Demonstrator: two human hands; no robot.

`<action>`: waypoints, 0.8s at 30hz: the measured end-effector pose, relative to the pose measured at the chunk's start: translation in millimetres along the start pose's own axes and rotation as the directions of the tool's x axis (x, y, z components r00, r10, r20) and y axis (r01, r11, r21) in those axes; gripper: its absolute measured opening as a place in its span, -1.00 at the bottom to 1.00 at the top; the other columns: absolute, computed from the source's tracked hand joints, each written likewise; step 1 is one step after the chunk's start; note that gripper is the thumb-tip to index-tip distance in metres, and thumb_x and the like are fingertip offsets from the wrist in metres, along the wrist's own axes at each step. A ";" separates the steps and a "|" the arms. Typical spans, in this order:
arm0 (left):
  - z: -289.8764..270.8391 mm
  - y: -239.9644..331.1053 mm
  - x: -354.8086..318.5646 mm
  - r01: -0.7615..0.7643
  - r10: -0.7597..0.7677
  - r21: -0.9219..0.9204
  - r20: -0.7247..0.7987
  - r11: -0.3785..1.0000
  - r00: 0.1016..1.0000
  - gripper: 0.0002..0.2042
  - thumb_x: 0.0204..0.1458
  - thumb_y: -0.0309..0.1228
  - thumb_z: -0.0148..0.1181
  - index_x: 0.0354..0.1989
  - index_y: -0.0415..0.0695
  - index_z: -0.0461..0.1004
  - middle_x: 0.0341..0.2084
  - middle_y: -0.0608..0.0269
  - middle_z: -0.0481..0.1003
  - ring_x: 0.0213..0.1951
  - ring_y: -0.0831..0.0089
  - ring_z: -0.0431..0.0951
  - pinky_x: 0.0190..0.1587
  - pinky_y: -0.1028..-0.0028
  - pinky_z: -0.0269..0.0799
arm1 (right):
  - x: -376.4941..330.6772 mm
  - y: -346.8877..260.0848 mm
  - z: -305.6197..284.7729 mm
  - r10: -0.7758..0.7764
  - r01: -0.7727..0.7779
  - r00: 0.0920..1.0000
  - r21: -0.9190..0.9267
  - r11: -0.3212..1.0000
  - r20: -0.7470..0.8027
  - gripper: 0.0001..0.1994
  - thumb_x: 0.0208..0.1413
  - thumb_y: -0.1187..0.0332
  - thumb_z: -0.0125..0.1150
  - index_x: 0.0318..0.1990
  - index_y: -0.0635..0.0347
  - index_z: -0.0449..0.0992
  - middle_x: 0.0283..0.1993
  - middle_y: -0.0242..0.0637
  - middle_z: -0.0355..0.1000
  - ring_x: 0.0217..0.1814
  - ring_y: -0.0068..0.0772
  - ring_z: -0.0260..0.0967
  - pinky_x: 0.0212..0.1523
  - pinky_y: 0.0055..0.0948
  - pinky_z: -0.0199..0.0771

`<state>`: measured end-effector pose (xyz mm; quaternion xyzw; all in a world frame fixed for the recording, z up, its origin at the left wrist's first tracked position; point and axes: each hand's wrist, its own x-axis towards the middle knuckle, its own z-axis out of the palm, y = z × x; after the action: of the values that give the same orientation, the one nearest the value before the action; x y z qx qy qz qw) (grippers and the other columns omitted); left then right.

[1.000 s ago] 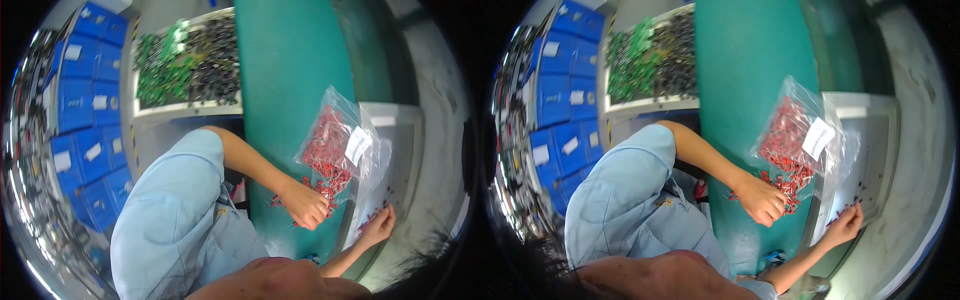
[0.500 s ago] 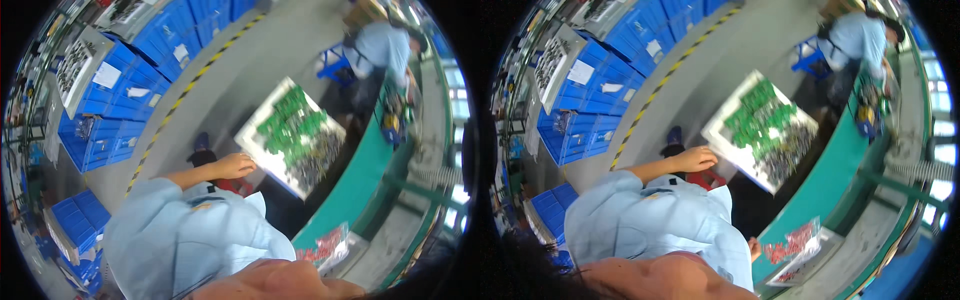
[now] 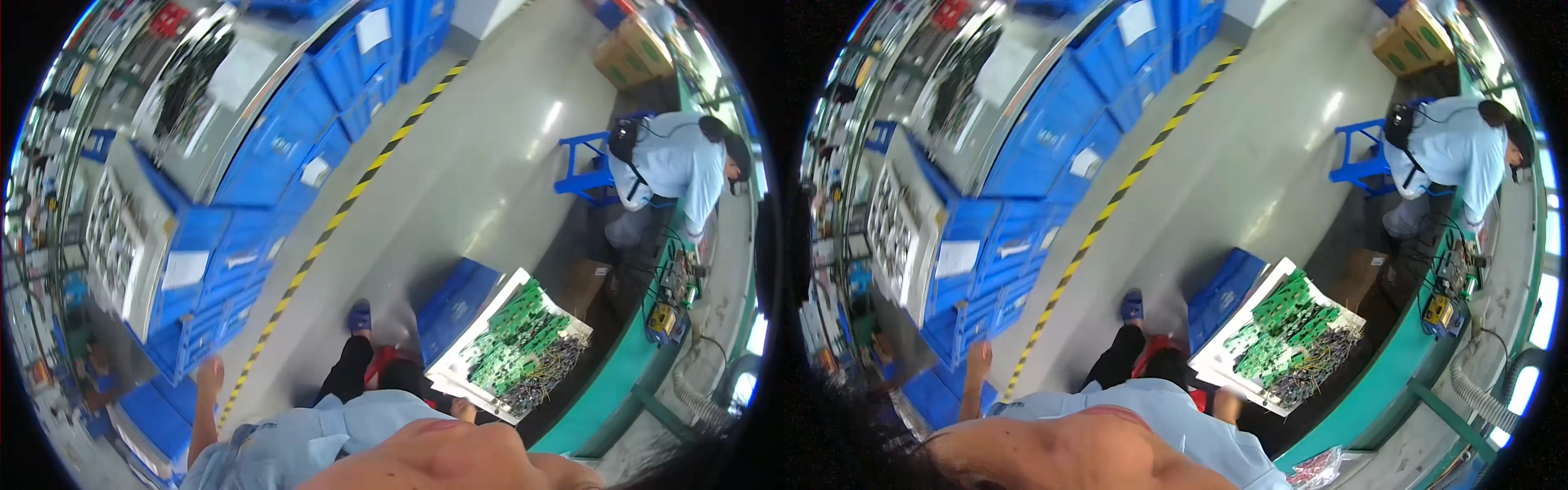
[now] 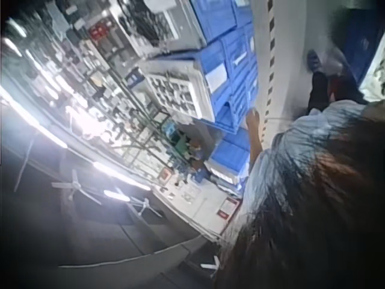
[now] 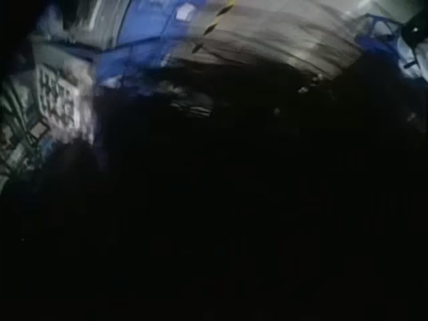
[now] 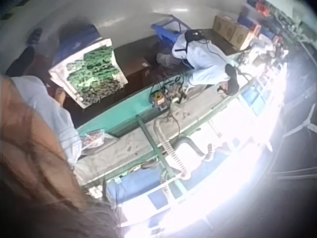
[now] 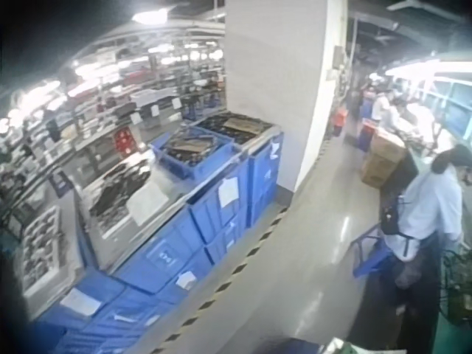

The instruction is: Sorting and inspecting small electronic components at a manual assembly station.

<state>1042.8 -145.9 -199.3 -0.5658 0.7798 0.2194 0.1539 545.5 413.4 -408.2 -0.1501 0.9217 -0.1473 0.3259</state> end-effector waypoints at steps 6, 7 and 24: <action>30.5 36.4 58.0 0.061 0.081 -0.318 0.417 0.946 0.905 -0.84 0.12 -0.37 0.26 -0.19 -0.10 0.69 -0.31 0.25 0.66 -0.33 0.42 0.60 -0.19 0.43 0.50 | 147.6 -83.3 -23.1 0.098 -0.098 0.995 0.193 0.976 0.013 -0.86 0.22 0.33 0.20 -0.18 0.15 0.62 -0.40 -0.26 0.54 -0.41 -0.33 0.45 -0.33 -0.40 0.46; 25.4 63.1 103.7 0.024 0.108 -0.318 0.392 0.948 0.914 -0.83 0.12 -0.37 0.26 -0.19 -0.11 0.69 -0.31 0.24 0.66 -0.33 0.42 0.60 -0.19 0.42 0.50 | 179.9 -103.4 -28.5 0.106 -0.108 0.994 0.230 0.967 0.020 -0.84 0.23 0.32 0.19 -0.16 0.15 0.62 -0.39 -0.26 0.55 -0.40 -0.32 0.46 -0.32 -0.40 0.47; -215.7 783.6 790.4 -0.463 0.572 -0.419 0.180 0.781 0.801 -0.75 0.13 -0.28 0.22 -0.19 -0.18 0.68 -0.36 0.18 0.66 -0.35 0.32 0.58 -0.21 0.34 0.51 | 727.7 -415.3 -460.5 0.127 -0.051 0.992 0.893 0.447 -0.007 -0.85 0.27 0.38 0.23 -0.18 0.29 0.60 -0.47 -0.25 0.51 -0.52 -0.45 0.44 -0.51 -0.52 0.44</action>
<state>53.4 -694.9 -268.9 -0.3053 0.8209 0.4726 0.0977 -217.0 -156.3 -317.2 0.0966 0.7258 -0.5958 0.3299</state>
